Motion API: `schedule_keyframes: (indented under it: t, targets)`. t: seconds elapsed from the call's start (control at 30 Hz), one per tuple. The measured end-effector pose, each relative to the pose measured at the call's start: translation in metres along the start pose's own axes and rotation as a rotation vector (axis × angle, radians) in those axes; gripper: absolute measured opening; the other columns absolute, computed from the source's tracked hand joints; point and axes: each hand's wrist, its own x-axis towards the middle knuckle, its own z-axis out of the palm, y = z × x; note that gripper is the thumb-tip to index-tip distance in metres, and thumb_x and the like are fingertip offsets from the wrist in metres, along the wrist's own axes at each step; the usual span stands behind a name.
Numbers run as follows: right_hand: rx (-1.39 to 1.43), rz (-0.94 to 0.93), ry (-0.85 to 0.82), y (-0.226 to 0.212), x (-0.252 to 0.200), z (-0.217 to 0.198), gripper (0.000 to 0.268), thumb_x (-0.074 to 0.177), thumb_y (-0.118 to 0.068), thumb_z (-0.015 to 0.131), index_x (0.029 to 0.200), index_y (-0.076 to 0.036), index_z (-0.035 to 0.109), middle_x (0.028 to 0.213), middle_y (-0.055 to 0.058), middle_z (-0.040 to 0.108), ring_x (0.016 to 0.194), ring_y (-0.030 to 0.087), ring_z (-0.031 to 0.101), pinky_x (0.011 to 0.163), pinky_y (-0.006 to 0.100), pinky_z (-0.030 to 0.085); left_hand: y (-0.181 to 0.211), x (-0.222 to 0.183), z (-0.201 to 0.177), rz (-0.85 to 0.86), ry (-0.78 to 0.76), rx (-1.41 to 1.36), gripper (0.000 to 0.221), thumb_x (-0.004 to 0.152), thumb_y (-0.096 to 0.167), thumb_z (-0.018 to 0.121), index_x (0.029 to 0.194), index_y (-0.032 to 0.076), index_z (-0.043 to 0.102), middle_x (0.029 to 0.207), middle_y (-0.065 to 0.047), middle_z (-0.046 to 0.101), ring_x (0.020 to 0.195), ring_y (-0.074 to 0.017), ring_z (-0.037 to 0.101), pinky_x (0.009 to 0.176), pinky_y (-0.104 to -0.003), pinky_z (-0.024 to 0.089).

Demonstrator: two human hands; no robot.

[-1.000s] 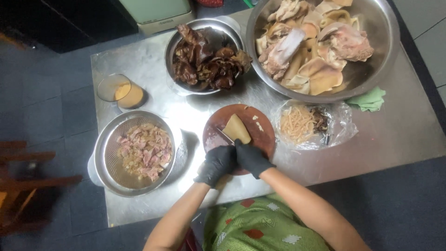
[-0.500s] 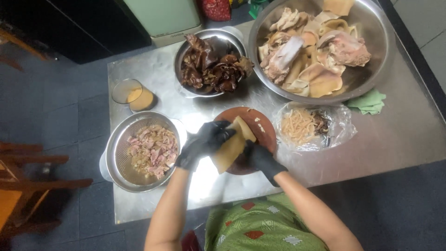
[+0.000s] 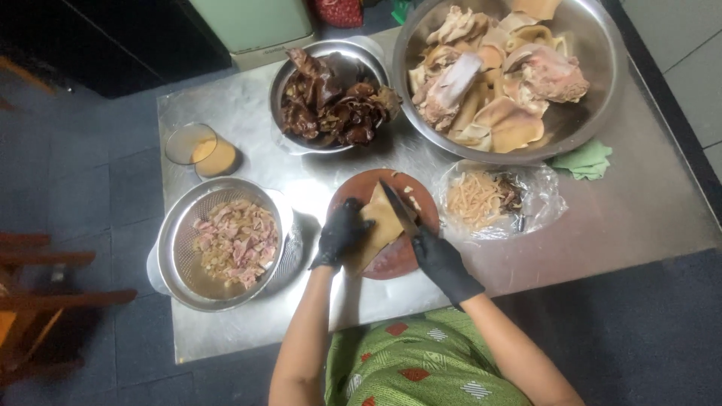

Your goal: Slicing cooked meat or skin on a wooden cutting board using a knife in a food preparation area.

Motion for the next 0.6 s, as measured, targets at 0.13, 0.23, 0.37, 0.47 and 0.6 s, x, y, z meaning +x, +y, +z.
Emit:
schedule_keyframes:
  t: [0.13, 0.23, 0.37, 0.47, 0.6]
  targets:
    - [-0.242, -0.167, 0.137, 0.01, 0.018, 0.053, 0.05, 0.103, -0.054, 0.035, 0.141, -0.026, 0.052, 0.097, 0.008, 0.076, 0.1, 0.025, 0.073, 0.089, 0.04, 0.059, -0.051, -0.041, 0.03, -0.092, 0.103, -0.021, 0.068, 0.086, 0.065, 0.069, 0.142, 0.03, 0.056, 0.14, 0.002, 0.063, 0.136, -0.0192, 0.054, 0.116, -0.034, 0.043]
    - [-0.252, -0.048, -0.151, -0.031, 0.001, 0.025, 0.057, 0.103, -0.061, 0.019, 0.152, -0.039, 0.037, 0.129, 0.005, 0.07, 0.124, 0.025, 0.065, 0.111, 0.04, 0.048, -0.129, -0.027, 0.088, -0.019, 0.23, 0.071, 0.057, 0.089, 0.062, 0.065, 0.137, 0.031, 0.057, 0.132, 0.003, 0.066, 0.129, -0.019, 0.058, 0.113, -0.034, 0.046]
    - [-0.137, -0.068, -0.1, -0.074, -0.034, 0.0, 0.057, 0.104, -0.044, 0.03, 0.15, -0.019, 0.052, 0.127, 0.02, 0.072, 0.119, 0.038, 0.067, 0.11, 0.048, 0.05, -0.212, 0.026, 0.151, 0.119, 0.366, 0.281, 0.043, 0.085, 0.057, 0.068, 0.117, 0.028, 0.061, 0.114, 0.003, 0.068, 0.114, -0.0192, 0.063, 0.108, -0.037, 0.045]
    - [-0.519, -0.397, 0.191, -0.016, 0.022, 0.061, 0.048, 0.102, -0.051, 0.04, 0.141, -0.026, 0.053, 0.086, 0.006, 0.077, 0.094, 0.025, 0.076, 0.077, 0.042, 0.064, -0.207, 0.037, 0.135, 0.228, 0.465, 0.445, 0.034, 0.083, 0.053, 0.071, 0.103, 0.026, 0.065, 0.099, 0.002, 0.07, 0.103, -0.0194, 0.067, 0.105, -0.038, 0.045]
    - [-0.251, -0.295, 0.043, -0.04, 0.001, 0.026, 0.059, 0.104, -0.055, 0.032, 0.147, -0.019, 0.048, 0.108, 0.02, 0.076, 0.114, 0.032, 0.07, 0.095, 0.045, 0.06, -0.22, 0.054, 0.136, 0.339, 0.556, 0.609, 0.027, 0.08, 0.049, 0.073, 0.088, 0.024, 0.068, 0.085, 0.002, 0.071, 0.092, -0.0195, 0.071, 0.101, -0.04, 0.044]
